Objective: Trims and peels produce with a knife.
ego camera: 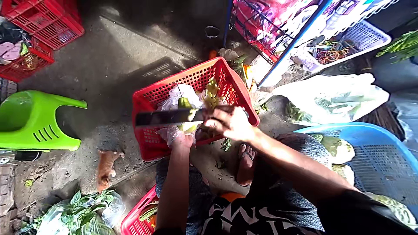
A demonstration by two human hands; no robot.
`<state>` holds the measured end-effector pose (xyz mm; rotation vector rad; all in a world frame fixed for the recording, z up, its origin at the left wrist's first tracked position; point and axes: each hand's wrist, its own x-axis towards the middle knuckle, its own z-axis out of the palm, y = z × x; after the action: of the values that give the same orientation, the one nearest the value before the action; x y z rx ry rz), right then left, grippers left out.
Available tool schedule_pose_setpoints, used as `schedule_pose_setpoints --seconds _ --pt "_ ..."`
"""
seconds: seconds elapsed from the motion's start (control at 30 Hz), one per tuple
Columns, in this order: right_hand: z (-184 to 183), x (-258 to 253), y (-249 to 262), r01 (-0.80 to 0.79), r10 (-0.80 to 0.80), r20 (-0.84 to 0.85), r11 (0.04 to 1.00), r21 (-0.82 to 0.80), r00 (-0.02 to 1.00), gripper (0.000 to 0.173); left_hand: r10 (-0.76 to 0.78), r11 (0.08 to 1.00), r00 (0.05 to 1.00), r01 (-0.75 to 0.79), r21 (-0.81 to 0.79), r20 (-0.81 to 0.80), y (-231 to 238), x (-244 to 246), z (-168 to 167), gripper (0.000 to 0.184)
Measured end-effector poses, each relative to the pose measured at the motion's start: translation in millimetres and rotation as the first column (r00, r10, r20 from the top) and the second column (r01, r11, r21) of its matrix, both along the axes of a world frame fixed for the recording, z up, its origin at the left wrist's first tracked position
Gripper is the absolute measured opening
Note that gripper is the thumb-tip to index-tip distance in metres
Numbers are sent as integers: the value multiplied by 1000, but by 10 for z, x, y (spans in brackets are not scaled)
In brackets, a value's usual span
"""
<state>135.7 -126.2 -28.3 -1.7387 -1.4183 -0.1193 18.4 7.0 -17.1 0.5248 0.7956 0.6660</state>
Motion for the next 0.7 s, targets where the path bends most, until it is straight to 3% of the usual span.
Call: schedule_pose_setpoints --seconds 0.13,0.27,0.37,0.5,0.6,0.7 --pt "-50 -173 -18 -83 74 147 995 50 986 40 -2 1000 998 3 -23 63 -39 -36 -60 42" --pt "-88 27 -90 37 -37 12 999 -30 999 45 -17 998 1000 18 -56 12 -70 -2 -6 51" --pt "15 -71 -97 -26 25 46 999 32 999 42 -50 998 998 49 29 33 -70 3 -13 40" --pt "-89 -98 -94 -38 35 63 998 53 997 41 -44 999 996 43 12 83 -69 -2 -49 43" --pt "-101 -24 -115 -10 9 31 1000 17 999 44 23 999 1000 -22 -46 14 -102 51 -16 46" --pt "-93 77 -132 25 -36 -117 995 -100 992 42 2 998 1000 -1 -67 10 -69 38 -70 50"
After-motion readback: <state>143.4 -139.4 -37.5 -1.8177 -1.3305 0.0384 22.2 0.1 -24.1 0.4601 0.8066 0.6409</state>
